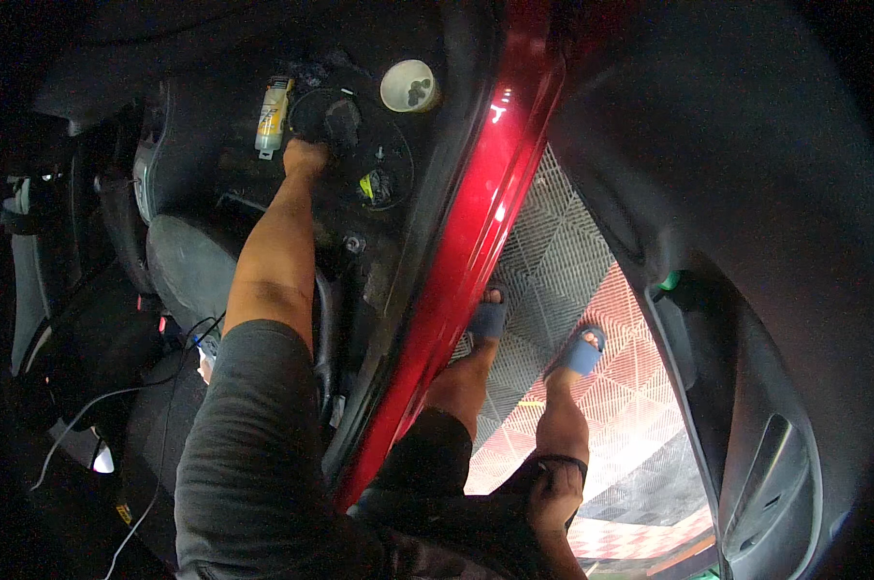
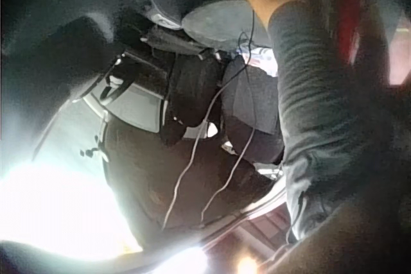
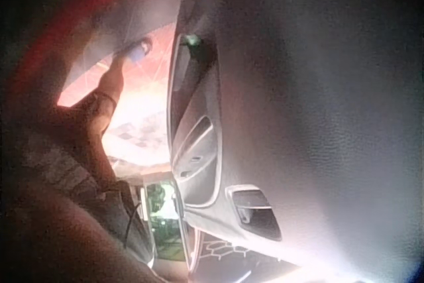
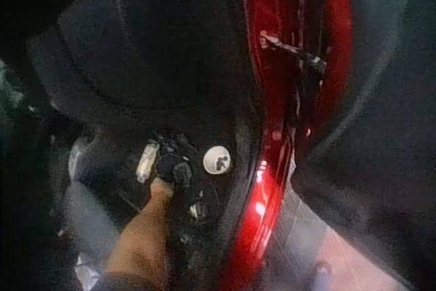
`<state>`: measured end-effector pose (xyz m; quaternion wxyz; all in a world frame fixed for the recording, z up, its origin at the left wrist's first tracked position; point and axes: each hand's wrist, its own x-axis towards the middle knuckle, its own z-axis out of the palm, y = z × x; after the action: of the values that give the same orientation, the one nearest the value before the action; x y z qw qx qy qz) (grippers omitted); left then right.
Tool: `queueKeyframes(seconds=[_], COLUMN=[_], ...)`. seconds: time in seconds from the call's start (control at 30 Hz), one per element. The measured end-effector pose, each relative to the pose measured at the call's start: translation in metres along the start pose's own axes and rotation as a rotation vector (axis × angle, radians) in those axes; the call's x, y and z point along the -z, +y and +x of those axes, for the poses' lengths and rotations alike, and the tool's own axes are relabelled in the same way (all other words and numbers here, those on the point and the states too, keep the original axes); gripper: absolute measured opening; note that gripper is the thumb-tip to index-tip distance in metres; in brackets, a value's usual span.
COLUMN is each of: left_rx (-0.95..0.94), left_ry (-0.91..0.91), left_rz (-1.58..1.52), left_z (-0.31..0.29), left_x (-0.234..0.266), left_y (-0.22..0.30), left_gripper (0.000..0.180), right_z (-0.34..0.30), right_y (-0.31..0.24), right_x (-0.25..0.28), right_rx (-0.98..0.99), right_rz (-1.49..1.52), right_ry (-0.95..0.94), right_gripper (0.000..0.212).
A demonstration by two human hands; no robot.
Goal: The person uses a screwdriver to remove fasteners from the underside of a detached red car bumper, then places the fasteners into a small cup. The person moves to the car interior, places the cup on the floor, and handles a small plastic bag containing additional fasteners.
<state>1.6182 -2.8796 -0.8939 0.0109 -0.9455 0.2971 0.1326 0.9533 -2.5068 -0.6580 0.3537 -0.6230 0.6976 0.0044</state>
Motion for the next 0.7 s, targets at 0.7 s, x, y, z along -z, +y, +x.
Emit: queueKeyframes(seconds=[0.7], left_rx=[-0.119], left_ry=[0.052], left_rz=[0.18], left_z=[-0.047], left_x=[-0.033], left_y=[0.013], left_gripper=[0.046], right_z=[0.003], right_y=[-0.004], right_x=[-0.001], right_rx=[0.019], right_rz=[-0.004], right_ry=[-0.008], right_gripper=[0.017])
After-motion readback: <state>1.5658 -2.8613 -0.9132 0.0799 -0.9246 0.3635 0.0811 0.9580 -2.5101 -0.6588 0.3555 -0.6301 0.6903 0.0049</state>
